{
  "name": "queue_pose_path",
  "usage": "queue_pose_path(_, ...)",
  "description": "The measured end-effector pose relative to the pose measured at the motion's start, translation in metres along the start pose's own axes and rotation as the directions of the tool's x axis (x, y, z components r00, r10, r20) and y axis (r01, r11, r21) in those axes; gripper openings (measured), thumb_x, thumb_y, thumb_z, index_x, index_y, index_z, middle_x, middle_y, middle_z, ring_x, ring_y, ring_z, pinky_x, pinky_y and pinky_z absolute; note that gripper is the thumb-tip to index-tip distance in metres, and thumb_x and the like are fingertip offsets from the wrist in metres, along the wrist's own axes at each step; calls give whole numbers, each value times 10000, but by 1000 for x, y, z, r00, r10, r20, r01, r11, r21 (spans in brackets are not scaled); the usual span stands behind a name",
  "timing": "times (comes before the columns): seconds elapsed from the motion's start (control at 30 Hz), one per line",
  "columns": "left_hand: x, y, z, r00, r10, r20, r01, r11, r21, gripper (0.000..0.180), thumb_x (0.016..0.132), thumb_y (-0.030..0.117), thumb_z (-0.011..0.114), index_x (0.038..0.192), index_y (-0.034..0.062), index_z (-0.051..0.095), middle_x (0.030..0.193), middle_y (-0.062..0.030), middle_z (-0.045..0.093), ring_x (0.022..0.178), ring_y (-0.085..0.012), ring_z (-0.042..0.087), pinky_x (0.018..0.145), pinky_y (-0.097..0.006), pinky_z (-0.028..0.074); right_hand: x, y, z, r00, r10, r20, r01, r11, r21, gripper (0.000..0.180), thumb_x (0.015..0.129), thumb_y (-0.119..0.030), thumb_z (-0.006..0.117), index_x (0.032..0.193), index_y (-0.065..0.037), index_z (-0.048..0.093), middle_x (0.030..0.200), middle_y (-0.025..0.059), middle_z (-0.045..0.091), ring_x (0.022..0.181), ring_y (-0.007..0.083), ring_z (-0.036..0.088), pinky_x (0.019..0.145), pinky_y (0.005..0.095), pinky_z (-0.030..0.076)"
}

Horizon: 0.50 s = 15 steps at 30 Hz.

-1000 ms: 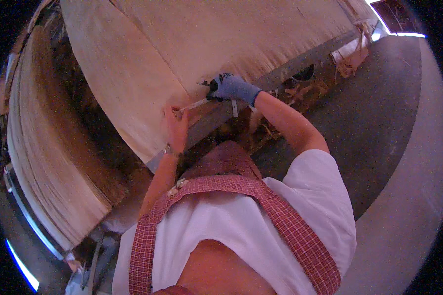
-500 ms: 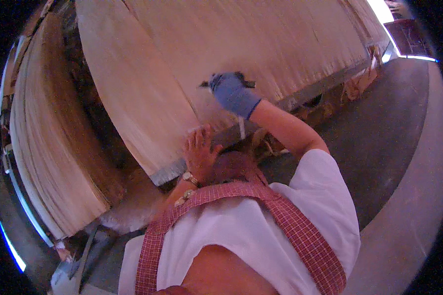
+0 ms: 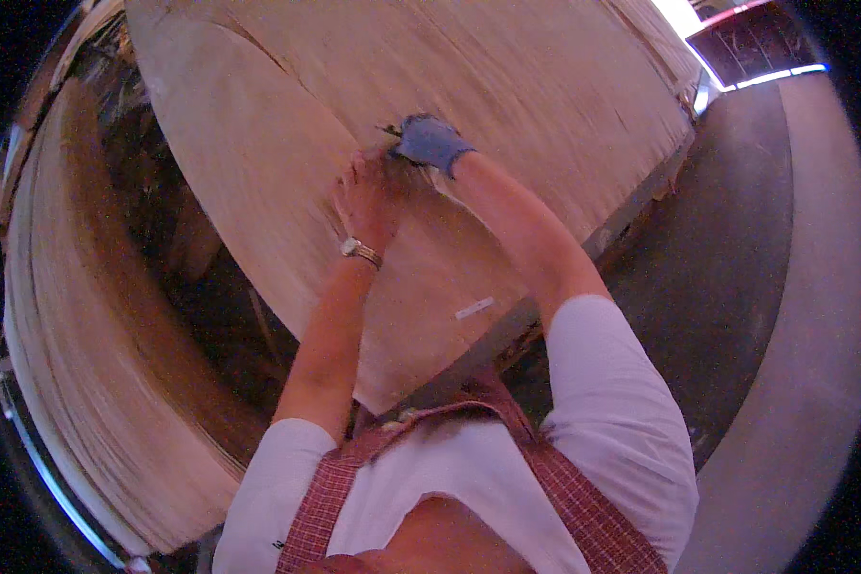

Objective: The person sorts and stacks large sheets of wood veneer, moving them from one pile to another on a metal table and onto the floor, while using a marking tool to mark or separate the sheets.

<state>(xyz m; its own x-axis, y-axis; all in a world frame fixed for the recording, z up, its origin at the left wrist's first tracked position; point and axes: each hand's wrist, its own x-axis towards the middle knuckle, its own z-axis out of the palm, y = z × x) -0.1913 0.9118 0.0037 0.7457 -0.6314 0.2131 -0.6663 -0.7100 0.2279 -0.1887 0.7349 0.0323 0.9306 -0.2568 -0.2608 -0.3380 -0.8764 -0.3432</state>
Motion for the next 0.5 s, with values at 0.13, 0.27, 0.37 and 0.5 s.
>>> queue_pose_path(0.13, 9, 46, 18, 997, 22, -73, -22, 1000, -3, 596, 826, 460, 599, 1333, 172, 477, 1239, -82, 526, 1169, -274, 467, 922, -489, 380, -69, 50, 12, 995, 63, -84, -55, 994, 99, 325, 861, -287, 566, 1036, -14, 593, 908, 214, 657, 821, 379, 643, 702, 473, 494)
queue_pose_path(0.27, -8, 6, 15, 994, 99, -54, -103, 991, -84, 610, 824, 444, 597, 1349, 161, 469, 1263, -87, 516, 1175, -285, 464, 935, -479, 379, -134, -30, 11, 909, -21, -415, 70, 992, 103, 271, 892, -151, 526, 1130, -22, 531, 880, 232, 637, 824, 392, 631, 682, 480, 486)
queue_pose_path(0.37, -4, 19, 1, 988, 128, 85, -119, 987, -110, 578, 842, 386, 573, 1351, 135, 467, 1287, -90, 517, 1202, -295, 450, 954, -478, 374, -181, -35, 1, 927, -137, -349, 198, 969, 146, 260, 868, -122, 564, 1113, -37, 544, 906, 187, 644, 808, 376, 622, 675, 441, 487)
queue_pose_path(0.5, -15, 5, 13, 973, 206, 107, -170, 946, -276, 600, 851, 398, 552, 1363, 108, 437, 1263, -96, 516, 1203, -267, 439, 976, -476, 342, -239, -112, 0, 914, -145, -380, 188, 979, 80, 219, 846, -129, 612, 1054, -65, 580, 877, 139, 645, 748, 332, 616, 642, 414, 480)
